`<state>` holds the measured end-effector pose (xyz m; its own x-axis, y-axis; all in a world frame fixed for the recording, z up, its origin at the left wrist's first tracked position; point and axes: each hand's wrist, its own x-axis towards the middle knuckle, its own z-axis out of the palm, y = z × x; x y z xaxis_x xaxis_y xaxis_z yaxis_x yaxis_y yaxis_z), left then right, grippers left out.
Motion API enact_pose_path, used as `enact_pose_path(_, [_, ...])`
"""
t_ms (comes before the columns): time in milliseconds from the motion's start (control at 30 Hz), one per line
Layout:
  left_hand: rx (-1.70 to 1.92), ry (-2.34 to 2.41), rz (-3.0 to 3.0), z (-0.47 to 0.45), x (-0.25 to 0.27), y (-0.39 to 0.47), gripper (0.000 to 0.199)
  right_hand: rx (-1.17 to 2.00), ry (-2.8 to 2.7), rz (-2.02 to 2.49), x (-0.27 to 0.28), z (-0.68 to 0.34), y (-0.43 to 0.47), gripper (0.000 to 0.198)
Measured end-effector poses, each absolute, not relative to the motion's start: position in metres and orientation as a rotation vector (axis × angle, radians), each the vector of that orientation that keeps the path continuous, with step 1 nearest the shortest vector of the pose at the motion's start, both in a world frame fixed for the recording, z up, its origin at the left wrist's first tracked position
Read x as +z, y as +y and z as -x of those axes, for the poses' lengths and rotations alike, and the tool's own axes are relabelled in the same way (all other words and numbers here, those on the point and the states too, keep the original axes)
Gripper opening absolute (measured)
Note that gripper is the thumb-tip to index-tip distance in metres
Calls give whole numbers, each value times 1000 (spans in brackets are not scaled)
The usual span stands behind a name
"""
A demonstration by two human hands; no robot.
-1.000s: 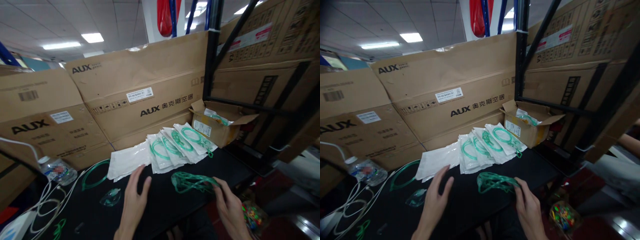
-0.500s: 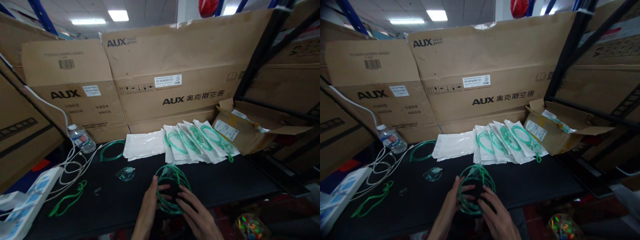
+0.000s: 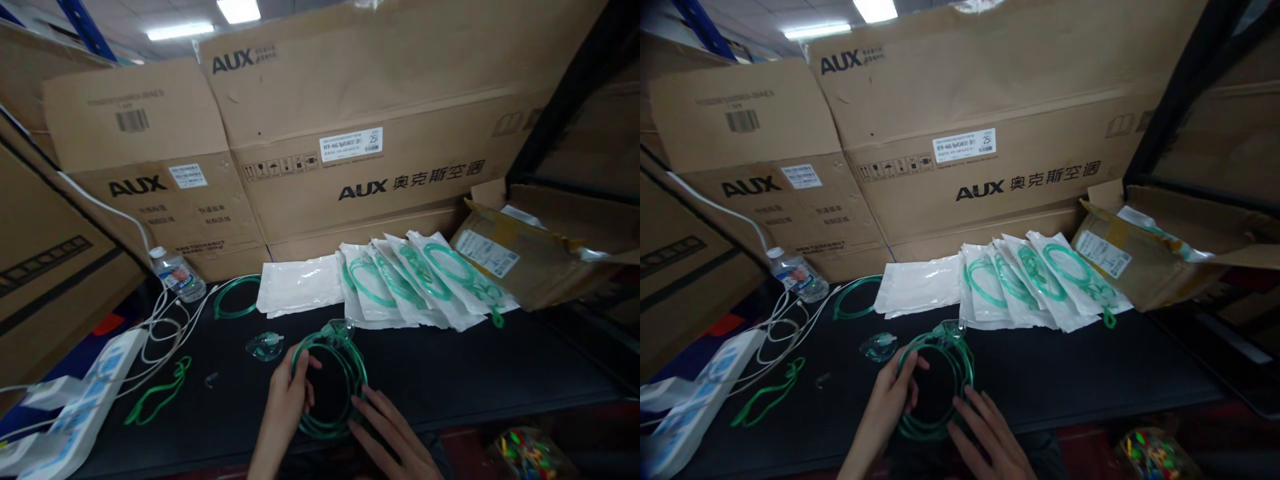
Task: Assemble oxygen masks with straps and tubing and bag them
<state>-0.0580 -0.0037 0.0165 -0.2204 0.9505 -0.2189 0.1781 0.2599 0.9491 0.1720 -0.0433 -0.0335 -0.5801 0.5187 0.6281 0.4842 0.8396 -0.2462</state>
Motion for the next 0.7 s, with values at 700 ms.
enact_pose_path(700, [869,1517,-1729,80,104,21,29,1193,-1944,1098,90,-154,41,28])
